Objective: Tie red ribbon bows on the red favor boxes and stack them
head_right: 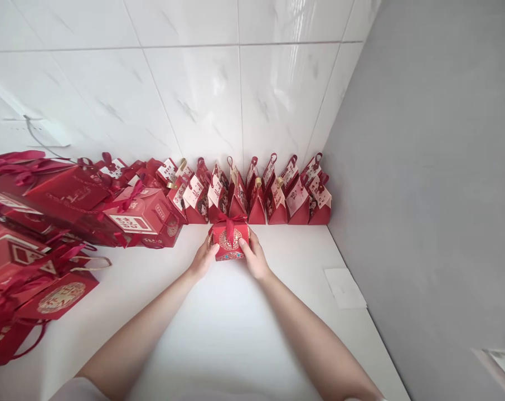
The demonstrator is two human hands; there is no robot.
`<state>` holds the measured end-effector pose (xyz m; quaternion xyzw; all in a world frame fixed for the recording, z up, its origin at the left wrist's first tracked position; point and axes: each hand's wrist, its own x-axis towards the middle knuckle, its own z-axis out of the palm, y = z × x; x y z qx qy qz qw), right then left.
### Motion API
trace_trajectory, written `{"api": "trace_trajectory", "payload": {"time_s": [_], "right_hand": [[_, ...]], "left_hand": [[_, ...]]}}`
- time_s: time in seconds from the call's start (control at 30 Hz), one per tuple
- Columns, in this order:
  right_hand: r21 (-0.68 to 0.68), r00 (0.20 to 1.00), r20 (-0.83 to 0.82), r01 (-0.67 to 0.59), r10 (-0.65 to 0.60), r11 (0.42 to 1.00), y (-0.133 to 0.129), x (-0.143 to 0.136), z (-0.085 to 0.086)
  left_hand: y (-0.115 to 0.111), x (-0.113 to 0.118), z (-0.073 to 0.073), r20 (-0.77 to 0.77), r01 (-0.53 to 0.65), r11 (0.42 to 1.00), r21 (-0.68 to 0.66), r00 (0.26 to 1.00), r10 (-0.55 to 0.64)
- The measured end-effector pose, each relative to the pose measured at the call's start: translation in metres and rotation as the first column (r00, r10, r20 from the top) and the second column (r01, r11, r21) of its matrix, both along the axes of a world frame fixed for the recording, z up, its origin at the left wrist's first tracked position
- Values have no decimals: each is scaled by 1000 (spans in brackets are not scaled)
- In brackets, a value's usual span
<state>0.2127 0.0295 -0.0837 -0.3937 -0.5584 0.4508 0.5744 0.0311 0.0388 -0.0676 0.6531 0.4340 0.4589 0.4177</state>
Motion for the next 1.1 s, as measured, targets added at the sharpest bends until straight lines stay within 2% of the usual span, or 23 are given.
{"api": "trace_trajectory", "payload": {"time_s": [0.07, 0.17, 0.33, 0.47, 0.53, 0.6, 0.7, 0.77, 0.93, 1.1], "right_hand": [[6, 999, 3, -41, 41, 999, 4, 5, 1], [30, 997, 18, -71, 71, 997, 7, 9, 2], [139, 980, 189, 45, -71, 989, 7, 13, -3], [101, 969, 230, 72, -94, 992, 8, 13, -4], [62, 983, 181, 17, -28, 998, 8, 13, 0], [48, 990, 94, -111, 106, 993, 7, 13, 5], [66, 954, -12, -298, 300, 952, 7, 14, 13], [69, 929, -50, -363, 366, 929, 7, 15, 16], [60, 914, -96, -389, 394, 919, 8, 14, 18], [42, 915, -100, -389, 392, 920, 8, 14, 15]], "left_hand": [[2, -3, -1, 40, 25, 1000, -15, 999, -24], [3, -5, -5, 124, -18, 1000, -21, 992, 20], [5, -8, -11, 191, -43, 999, -27, 981, 47], [6, -10, -14, 225, -28, 999, -47, 974, 38], [6, -10, -15, 241, -29, 997, -67, 970, 44], [5, -11, -17, 246, -34, 996, -86, 968, 54], [4, -12, -20, 255, -45, 994, -104, 964, 71], [4, -12, -20, 261, -58, 992, -113, 961, 86], [4, -10, -20, 261, -105, 985, -138, 955, 138], [4, -9, -18, 245, -77, 989, -126, 964, 106]]}}
